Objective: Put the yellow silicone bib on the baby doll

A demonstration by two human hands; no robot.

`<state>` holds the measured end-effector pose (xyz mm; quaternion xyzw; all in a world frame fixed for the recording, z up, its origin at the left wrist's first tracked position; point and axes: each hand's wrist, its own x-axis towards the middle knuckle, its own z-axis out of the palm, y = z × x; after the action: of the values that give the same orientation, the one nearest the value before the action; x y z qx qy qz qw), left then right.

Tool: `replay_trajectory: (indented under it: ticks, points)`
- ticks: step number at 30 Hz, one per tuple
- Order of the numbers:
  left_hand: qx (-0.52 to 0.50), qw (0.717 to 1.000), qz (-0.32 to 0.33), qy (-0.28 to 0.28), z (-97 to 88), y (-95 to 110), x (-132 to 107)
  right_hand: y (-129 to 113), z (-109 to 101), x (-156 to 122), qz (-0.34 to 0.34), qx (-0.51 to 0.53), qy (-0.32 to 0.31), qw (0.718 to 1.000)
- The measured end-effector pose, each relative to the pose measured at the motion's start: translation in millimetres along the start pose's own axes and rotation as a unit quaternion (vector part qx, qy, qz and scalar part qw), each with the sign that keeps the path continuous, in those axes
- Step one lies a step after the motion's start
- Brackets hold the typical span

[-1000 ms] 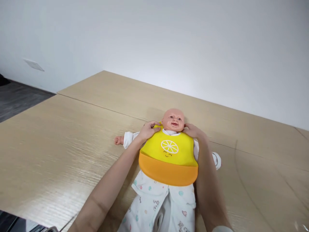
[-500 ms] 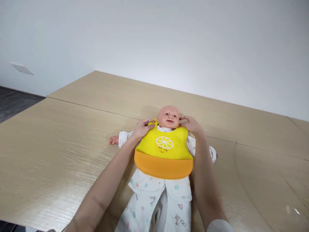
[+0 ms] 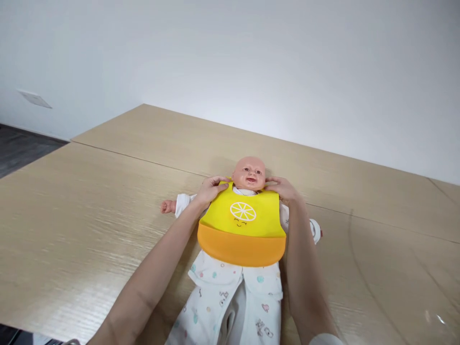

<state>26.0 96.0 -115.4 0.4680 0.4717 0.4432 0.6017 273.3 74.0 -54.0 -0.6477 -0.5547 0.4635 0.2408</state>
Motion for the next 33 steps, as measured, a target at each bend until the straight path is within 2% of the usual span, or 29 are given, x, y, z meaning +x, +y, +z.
replay_trajectory:
  ticks: [3, 7, 16, 20, 25, 28, 33]
  points:
    - [-0.004, 1.0, 0.0, 0.0, 0.1, 1, 0, 3, -3, 3, 0.016, 0.06, 0.001, 0.998]
    - [-0.01, 1.0, -0.003, 0.001, 0.0, 1, 1, 3, -7, 5, 0.046, 0.059, 0.054, 0.996]
    - [-0.041, 0.999, -0.006, -0.005, 0.8, -1, 1, -14, -9, -6, -0.015, 0.006, 0.169, 0.986]
    - [-0.065, 0.998, -0.01, 0.001, 1.8, -2, 1, -12, -7, -1, -0.061, 0.037, 0.228, 0.971]
    - [-0.071, 0.997, -0.022, 0.0, 2.9, 2, -1, -5, -5, 12, -0.081, 0.083, 0.292, 0.949]
    - [-0.073, 0.997, -0.023, 0.006, 3.8, 4, -1, 2, -4, 18, -0.078, 0.122, 0.28, 0.949]
    - [-0.073, 0.997, -0.007, 0.03, 5.5, 9, -4, 14, -3, 23, -0.02, 0.048, 0.21, 0.976]
